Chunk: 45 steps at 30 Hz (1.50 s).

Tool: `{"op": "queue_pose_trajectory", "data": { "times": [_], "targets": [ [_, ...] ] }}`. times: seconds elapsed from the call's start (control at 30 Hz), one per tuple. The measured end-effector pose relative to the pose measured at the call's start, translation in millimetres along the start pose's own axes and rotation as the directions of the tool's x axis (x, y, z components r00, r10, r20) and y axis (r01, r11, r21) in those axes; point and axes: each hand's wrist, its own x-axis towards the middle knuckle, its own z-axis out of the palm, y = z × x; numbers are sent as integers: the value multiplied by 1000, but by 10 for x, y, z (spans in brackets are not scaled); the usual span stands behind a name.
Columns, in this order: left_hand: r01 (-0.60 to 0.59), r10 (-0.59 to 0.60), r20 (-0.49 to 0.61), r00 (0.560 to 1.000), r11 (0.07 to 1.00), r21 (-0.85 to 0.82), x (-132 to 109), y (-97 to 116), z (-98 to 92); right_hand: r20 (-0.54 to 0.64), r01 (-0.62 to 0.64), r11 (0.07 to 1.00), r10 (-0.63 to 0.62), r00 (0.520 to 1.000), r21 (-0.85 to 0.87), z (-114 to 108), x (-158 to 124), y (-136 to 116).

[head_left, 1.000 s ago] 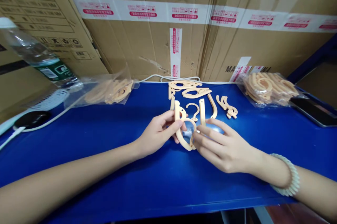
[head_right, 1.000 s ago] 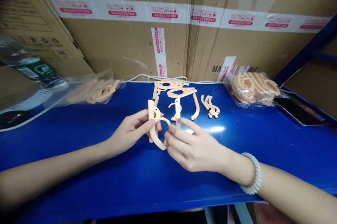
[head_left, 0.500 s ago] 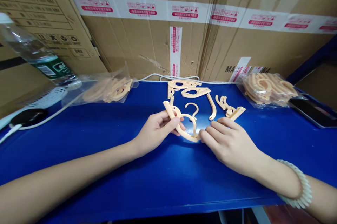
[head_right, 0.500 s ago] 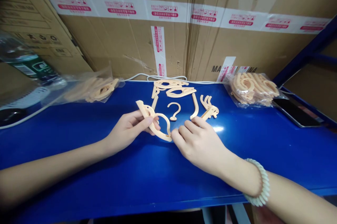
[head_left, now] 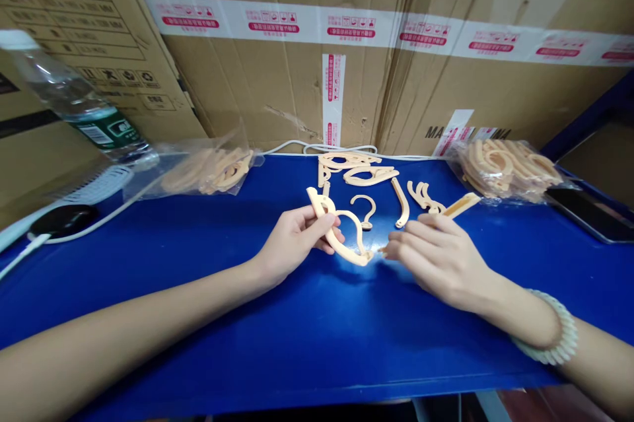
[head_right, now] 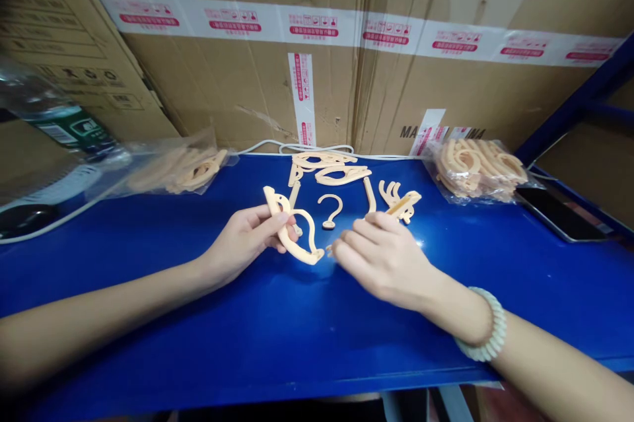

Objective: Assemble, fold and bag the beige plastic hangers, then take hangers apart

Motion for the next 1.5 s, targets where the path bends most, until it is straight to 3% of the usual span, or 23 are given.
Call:
{"op": "queue_pose_trajectory", "data": {
  "times": [0.1, 0.23, 0.5, 0.7, 0.93, 1.13, 1.23, 1.37, 1.5],
  "targets": [
    [3, -3, -5, 1000, 999, -42, 5, -6, -7, -17, -157, 979, 161, 987, 128, 3, -66, 228],
    [0, -2, -15, 1000, 996, -91, -1, -3, -10, -4, -237, 961, 240, 971, 141, 62, -161, 477],
    [-13, 11, -21, 1000, 996, -86, 18, -22, -6, 196, -296, 863, 234, 952, 410, 239, -176, 404],
    [4, -7, -29, 1000, 995, -102, 21, -12, 0, 275, -347, 862, 255, 927, 370, 296, -194, 426],
    [-28, 26, -15, 1000, 996, -85, 13, -23, -1, 310, -395, 886, 315, 897, 243, 212, -208, 469],
    [-30, 33, 13, 999, 990, -135, 21, -9, -6, 264, -506, 842, 453, 852, 187, 11, -294, 753],
    [-24, 29, 43, 999, 992, -121, 12, 3, -13, 363, -520, 828, 428, 828, 209, -46, -414, 978],
    [-27, 33, 64, 997, 995, -92, -4, 9, -14, 523, -568, 787, 388, 759, 241, -47, -527, 1152],
    [-38, 44, 66, 997, 996, -82, -14, 17, -8, 532, -594, 762, 401, 746, 258, -71, -527, 1142]
  ]
}}
